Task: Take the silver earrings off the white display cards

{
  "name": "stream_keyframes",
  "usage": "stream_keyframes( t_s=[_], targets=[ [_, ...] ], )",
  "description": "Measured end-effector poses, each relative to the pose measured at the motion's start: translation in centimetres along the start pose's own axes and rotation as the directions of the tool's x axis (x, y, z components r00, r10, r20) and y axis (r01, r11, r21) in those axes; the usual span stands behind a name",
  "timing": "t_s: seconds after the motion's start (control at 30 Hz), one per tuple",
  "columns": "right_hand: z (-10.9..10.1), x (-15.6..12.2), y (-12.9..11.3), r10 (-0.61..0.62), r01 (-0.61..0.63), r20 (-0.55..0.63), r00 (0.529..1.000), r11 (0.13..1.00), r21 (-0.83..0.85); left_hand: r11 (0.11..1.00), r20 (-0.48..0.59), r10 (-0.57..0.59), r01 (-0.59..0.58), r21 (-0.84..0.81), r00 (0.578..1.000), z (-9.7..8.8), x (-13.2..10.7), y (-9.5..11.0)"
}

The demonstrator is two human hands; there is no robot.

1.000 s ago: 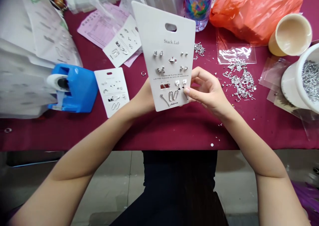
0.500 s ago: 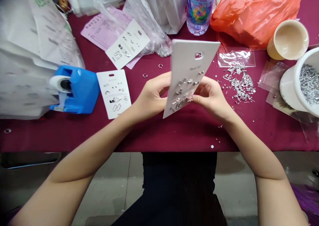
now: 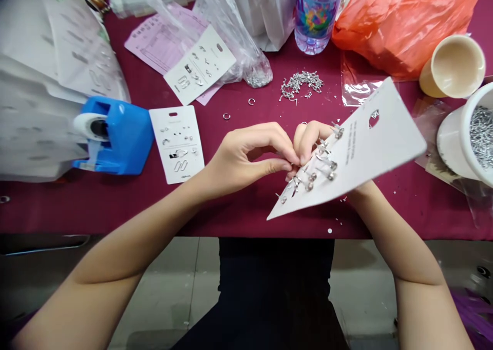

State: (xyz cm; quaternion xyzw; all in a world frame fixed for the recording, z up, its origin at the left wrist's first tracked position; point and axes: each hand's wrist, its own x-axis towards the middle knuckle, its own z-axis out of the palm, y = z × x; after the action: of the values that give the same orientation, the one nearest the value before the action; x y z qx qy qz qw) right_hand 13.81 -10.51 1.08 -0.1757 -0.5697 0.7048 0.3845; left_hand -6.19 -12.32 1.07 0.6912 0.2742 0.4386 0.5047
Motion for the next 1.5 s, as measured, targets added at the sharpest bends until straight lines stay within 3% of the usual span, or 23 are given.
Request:
stream_keyframes(
  t_s=[0.1,0.3,0.57,0.73,0.93,1.13,1.37,1.5],
  targets=[
    [-0.7,-0.1,0.0,0.027,-0.028,0.062,0.998,0.999,0.019,0.999,0.004,0.019,-0.019,-0.029,1.000,0.1,0.0,0.0],
    [-0.9,0.0,-0.5,0.079,-0.075,0.085,0.993,0.996,-0.052,0.996,-0.004,-0.054,0.054,-0.076,0.999,0.4,-0.1,-0.1],
    [0.6,-0.3,-0.8,0.052,-0.062,-0.072,0.996,0.987,-0.146,0.991,-0.032,-0.090,0.086,-0.107,0.995,0.4,0.1,-0.4],
    [1.0,-0.2,0.6,-0.071,0.049,-0.149,0.986,0.988,-0.149,0.962,-0.046,-0.167,0.153,-0.226,0.985,0.7,0.0,-0.9],
    [1.2,-0.2,1.0,-0.024,0.006,-0.165,0.986,0.994,-0.109,0.930,-0.029,-0.211,0.191,-0.315,0.977,0.9,-0.1,-0.9],
    [0.9,-0.2,0.9,-0.052,0.038,-0.133,0.990,0.993,-0.109,0.953,-0.041,-0.206,0.191,-0.236,0.978,0.8,0.0,-0.9],
    [0.4,-0.3,1.4,0.025,-0.058,-0.192,0.981,0.985,-0.165,0.985,-0.021,-0.123,0.120,-0.122,0.992,0.5,-0.1,-1.1],
    [0.1,-0.1,1.1,-0.027,0.007,-0.159,0.987,0.992,-0.123,0.988,-0.026,-0.103,0.099,-0.120,0.994,0.2,0.2,-1.4]
  ],
)
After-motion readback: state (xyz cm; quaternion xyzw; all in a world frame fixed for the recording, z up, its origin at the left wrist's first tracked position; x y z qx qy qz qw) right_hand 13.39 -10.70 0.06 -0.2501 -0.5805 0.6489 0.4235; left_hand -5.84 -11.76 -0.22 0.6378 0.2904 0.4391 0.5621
